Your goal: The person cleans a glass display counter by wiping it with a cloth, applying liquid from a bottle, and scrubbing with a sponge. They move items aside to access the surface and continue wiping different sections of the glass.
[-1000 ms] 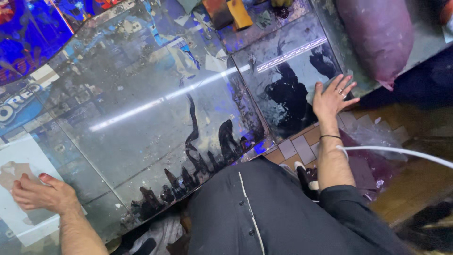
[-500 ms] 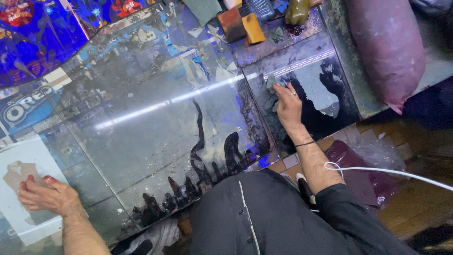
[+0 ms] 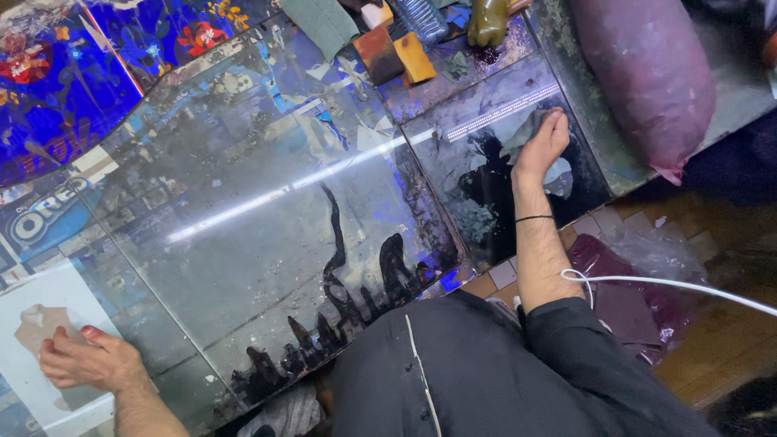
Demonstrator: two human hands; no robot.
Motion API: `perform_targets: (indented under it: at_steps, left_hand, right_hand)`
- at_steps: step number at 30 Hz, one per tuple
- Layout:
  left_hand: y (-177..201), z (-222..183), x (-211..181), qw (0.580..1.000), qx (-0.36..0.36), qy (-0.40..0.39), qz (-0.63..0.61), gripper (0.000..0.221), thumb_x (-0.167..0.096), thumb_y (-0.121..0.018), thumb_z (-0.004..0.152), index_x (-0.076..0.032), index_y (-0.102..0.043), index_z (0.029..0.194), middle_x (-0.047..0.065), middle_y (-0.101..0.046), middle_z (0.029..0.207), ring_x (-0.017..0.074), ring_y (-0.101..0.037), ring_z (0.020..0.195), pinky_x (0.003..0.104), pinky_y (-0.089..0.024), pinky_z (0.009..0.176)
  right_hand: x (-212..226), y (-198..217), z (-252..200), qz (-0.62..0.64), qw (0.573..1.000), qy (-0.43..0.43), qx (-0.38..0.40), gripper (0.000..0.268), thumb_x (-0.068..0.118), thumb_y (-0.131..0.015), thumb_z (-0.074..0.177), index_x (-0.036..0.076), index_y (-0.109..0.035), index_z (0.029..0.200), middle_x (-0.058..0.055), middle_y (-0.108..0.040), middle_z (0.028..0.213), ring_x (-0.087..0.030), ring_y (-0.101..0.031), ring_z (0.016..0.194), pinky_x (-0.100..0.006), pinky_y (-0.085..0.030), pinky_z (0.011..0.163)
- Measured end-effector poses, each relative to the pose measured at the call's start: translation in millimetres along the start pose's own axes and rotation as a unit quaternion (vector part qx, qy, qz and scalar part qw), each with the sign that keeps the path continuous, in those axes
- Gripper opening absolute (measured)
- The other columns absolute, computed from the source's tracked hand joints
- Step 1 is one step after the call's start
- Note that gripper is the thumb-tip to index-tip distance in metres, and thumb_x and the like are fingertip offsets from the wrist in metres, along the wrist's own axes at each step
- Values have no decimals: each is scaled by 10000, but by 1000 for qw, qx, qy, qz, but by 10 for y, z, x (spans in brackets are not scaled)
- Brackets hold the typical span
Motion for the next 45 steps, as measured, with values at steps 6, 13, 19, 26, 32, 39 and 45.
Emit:
perform_targets:
  at_steps: [6,13,19,26,32,39,45]
  left_hand:
    - [27,-29,-42,999,0,1,42,638,-426,-130,1210,38,-553,1326,235,-468,1419,403,-408,1432,605,-260,1171]
    - [42,-48,-8,999,-28,11,20,643,-447,-159,1212,36,-563,1344,237,-478,1411,409,-425,1404,595,-276,1143]
    - [44,-64,7,999,-29,18,9,636,-449,-171,1206,35,-560,1344,240,-484,1404,419,-434,1395,606,-275,1152]
    - [8,-73,77,999,-30,15,-3,621,-448,-205,1226,50,-564,1322,239,-503,1389,422,-440,1396,596,-280,1158]
    - [-11,-70,108,999,-21,27,-1,639,-457,-197,1213,43,-581,1312,234,-508,1375,410,-454,1359,589,-291,1129]
    - [-5,-51,47,999,-27,-9,37,648,-443,-113,1230,14,-568,1292,205,-496,1367,372,-455,1326,571,-297,1151]
    - [14,-60,64,999,-39,9,26,644,-464,-142,1212,7,-578,1271,195,-500,1353,377,-460,1329,560,-316,1130]
  right_hand:
    - [142,-286,-189,69,986,-49,142,283,43,-558,993,11,-582,1272,-25,-609,1119,-136,-623,992,-285,-531,933]
    - [644,-1078,-1082,-52,949,-27,311,342,-51,-586,1012,-6,-580,1352,-119,-691,1212,-166,-696,1114,-307,-560,983]
    - [999,-1624,-1125,-207,886,170,378,382,66,-708,992,14,-618,1360,-169,-669,1305,-324,-650,1173,-390,-521,983]
    - [676,-1855,-275,-420,867,199,180,340,219,-748,883,122,-708,1206,-123,-640,1139,-361,-579,1065,-500,-451,880]
    - [253,-1698,-7,-473,846,194,151,159,207,-747,922,195,-775,1078,-40,-667,1062,-341,-552,1082,-547,-386,910]
    - [169,-921,407,-447,885,129,20,124,192,-764,906,203,-778,1028,12,-700,1026,-253,-599,1025,-527,-355,938]
    - [304,-982,440,-406,895,154,103,85,192,-747,962,193,-759,1046,39,-702,1027,-228,-613,1054,-467,-402,977]
Point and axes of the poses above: each hand's wrist, its own z-axis towards the middle knuckle, its own y-axis out of the back of the hand, x = y × z, the point moved 10 cm from there along z, towards the middle knuckle
